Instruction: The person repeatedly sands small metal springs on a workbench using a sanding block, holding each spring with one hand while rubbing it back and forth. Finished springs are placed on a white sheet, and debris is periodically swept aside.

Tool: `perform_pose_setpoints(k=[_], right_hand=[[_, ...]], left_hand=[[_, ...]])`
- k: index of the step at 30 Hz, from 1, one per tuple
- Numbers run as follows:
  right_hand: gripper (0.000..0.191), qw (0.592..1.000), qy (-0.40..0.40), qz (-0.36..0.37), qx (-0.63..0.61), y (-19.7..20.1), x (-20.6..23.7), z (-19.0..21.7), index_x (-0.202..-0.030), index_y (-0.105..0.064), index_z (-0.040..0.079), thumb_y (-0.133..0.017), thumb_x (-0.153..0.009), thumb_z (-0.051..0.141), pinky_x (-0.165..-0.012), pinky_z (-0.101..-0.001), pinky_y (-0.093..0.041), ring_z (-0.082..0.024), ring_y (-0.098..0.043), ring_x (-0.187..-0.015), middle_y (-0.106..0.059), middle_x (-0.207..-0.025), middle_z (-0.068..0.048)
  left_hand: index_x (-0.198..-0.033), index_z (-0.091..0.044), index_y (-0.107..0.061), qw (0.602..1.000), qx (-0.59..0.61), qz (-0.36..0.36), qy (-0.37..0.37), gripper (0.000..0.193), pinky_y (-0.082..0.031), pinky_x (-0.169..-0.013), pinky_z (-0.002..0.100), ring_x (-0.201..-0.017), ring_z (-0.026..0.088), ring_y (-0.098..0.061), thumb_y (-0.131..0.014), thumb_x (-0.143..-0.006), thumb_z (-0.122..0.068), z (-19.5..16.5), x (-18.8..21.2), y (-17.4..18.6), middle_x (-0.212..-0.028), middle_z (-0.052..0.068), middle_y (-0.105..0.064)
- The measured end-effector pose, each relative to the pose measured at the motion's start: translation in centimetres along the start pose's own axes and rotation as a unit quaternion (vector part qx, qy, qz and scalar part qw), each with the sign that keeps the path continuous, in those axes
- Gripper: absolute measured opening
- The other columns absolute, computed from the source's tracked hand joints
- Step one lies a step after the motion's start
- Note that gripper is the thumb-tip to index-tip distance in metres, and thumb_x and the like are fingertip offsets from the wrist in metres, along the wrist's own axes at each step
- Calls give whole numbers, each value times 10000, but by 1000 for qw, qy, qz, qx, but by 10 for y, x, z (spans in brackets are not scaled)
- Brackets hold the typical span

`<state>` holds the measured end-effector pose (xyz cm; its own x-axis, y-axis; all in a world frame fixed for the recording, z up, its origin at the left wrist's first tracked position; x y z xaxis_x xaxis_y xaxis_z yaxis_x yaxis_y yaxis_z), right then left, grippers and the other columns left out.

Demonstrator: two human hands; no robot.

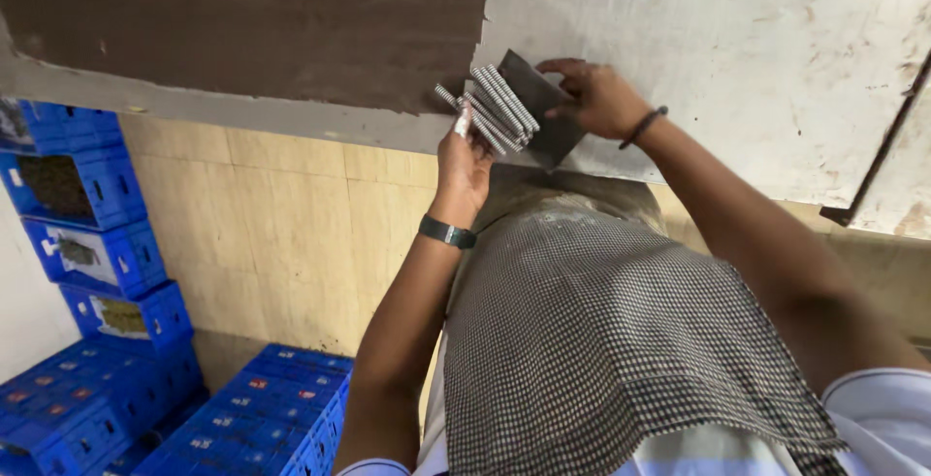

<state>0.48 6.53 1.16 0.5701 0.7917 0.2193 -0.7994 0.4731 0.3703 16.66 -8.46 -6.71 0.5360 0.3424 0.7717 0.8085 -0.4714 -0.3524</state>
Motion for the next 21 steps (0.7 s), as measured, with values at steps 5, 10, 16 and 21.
perform_pose_setpoints(k=[5, 10, 16, 21], right_hand=[[460, 995, 15, -95, 21, 23, 18, 67, -1250, -671, 28, -817, -819, 93, -785, -374, -603, -288, -761, -891, -751, -1069, -189], [318, 980, 61, -159, 103, 6, -12, 163, -1165, -685, 10, -727, -857, 82, -781, -410, -605, -329, -755, -892, -747, -1088, -190], [421, 951, 90, -196, 222, -57, -82, 258, -1234, -638, -28, -651, -819, 40, -698, -481, -583, -395, -710, -817, -716, -1033, -223], [262, 947, 54, -237, 209, -85, -133, 304, -1173, -660, 36, -704, -926, 111, -647, -477, -575, -380, -728, -740, -737, -874, -195]], left_hand=[[-1187, -60, -603, 996, -48, 28, -63, 386, -570, -828, 361, -952, 146, -652, -737, -939, -324, -41, -3, -19, -1049, 16, -666], [-1229, -92, -596, 980, -53, 125, -147, 343, -520, -683, 315, -881, 138, -620, -745, -973, -266, -109, -22, -42, -1028, 16, -635], [-1316, -115, -561, 956, 112, 243, -119, 355, -594, -769, 323, -909, 149, -676, -649, -975, -153, -186, -76, -6, -1070, 30, -673], [-1425, -201, -532, 938, 150, 300, -82, 457, -586, -759, 324, -882, 152, -666, -656, -1003, -76, -251, -115, 34, -1009, 35, -640]])
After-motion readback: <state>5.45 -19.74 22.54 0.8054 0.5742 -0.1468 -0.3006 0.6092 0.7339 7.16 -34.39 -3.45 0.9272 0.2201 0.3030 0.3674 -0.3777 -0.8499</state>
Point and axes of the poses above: each hand's wrist, its own x-axis away from the middle knuckle, its own y-axis out of the back of the hand, z = x × y, the point moved 10 cm from there along -x, towards the middle knuckle
